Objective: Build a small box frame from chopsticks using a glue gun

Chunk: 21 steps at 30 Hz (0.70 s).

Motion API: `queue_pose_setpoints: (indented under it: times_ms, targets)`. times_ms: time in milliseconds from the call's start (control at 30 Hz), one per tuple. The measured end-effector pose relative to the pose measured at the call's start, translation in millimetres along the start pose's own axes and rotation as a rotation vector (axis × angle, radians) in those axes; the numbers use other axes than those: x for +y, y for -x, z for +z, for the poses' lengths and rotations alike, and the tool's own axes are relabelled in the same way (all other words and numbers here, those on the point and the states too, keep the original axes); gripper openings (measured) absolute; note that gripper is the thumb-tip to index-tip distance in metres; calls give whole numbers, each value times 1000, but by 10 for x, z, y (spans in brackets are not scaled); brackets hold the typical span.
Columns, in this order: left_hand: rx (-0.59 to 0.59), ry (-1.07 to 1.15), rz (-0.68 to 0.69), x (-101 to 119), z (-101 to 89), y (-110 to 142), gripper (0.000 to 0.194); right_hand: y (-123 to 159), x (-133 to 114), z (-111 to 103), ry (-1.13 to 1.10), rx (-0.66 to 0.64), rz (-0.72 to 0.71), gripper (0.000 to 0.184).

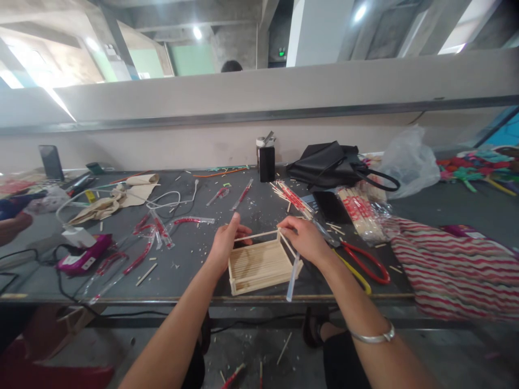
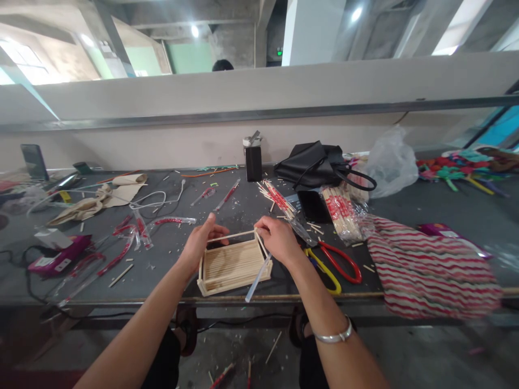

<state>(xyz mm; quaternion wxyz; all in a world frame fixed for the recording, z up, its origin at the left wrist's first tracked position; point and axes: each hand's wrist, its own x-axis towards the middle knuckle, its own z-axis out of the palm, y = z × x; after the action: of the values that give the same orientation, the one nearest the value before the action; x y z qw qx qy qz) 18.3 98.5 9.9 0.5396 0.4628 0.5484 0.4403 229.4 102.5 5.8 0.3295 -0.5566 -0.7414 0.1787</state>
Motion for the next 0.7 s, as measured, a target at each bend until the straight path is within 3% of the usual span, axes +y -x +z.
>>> queue_pose_setpoints:
  times_ms: [700]
  targets:
    - [6,8,-23,12,8,1,62,-6,19,15,7,8,0,11]
